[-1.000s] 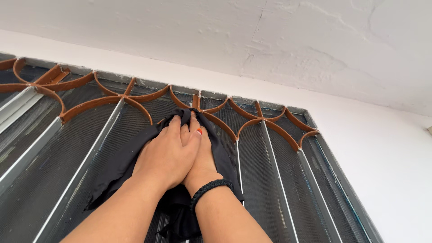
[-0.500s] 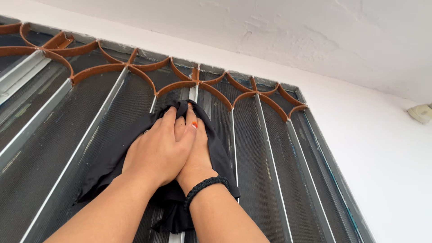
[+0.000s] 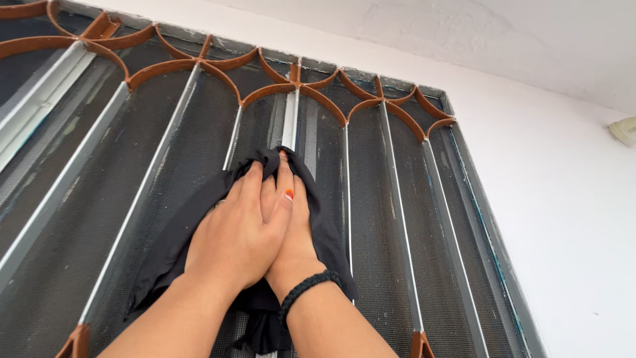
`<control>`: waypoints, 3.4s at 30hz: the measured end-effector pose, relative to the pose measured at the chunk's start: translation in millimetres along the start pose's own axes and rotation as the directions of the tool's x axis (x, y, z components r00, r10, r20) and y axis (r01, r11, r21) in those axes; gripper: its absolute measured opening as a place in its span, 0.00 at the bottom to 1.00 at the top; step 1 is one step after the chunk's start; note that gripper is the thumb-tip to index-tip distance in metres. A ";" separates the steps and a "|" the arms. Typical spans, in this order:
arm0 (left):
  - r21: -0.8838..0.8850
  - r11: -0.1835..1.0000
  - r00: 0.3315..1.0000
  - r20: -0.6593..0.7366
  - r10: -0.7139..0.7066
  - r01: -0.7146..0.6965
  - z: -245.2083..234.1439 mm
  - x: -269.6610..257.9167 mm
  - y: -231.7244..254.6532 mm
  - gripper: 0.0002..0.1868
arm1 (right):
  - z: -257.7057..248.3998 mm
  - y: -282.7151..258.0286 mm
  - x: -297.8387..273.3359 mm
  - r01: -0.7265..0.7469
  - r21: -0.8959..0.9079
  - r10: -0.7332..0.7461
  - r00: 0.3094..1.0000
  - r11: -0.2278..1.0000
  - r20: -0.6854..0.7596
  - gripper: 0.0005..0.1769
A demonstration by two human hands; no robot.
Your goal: The person wipes down the metal window grills and the mesh screen using a black cloth, then rinses the cloth in a bucket of water and continues wiping the grills.
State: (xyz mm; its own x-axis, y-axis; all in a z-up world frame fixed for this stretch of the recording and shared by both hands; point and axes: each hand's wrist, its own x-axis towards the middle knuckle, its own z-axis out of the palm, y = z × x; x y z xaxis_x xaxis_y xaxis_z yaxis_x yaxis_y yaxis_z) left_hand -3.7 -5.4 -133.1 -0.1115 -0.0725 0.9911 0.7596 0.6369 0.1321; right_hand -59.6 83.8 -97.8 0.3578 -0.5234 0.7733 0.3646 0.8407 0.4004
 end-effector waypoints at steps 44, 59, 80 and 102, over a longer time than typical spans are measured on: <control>0.402 0.907 0.933 0.265 -0.246 0.125 -103.2 -101.1 -43.1 0.44 | -139.5 -31.6 -48.9 -0.065 0.813 -0.015 0.996 0.579 0.091 0.24; 0.474 0.872 0.965 0.144 -0.217 0.126 -186.7 -91.0 -92.1 0.43 | -146.3 -118.2 4.8 0.026 0.861 0.014 0.999 0.508 -0.038 0.24; 0.129 0.991 0.985 0.163 -0.054 0.033 -227.4 -36.2 -219.9 0.39 | -80.5 -255.8 70.7 -0.291 0.645 0.194 0.956 0.707 0.219 0.29; 0.018 0.993 0.985 -0.125 0.121 -0.120 -184.7 17.8 -243.1 0.34 | -10.7 -240.5 121.5 0.032 0.454 -0.077 0.994 0.890 0.082 0.29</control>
State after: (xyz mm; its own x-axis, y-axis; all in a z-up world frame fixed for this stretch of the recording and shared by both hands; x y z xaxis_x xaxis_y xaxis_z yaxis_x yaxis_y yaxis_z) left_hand -72.0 -303.3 -144.6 0.0627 -0.0905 0.9939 0.7558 0.6547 0.0119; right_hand -94.6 -183.5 -105.4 0.2570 -0.5736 0.7778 -0.0544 0.7949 0.6043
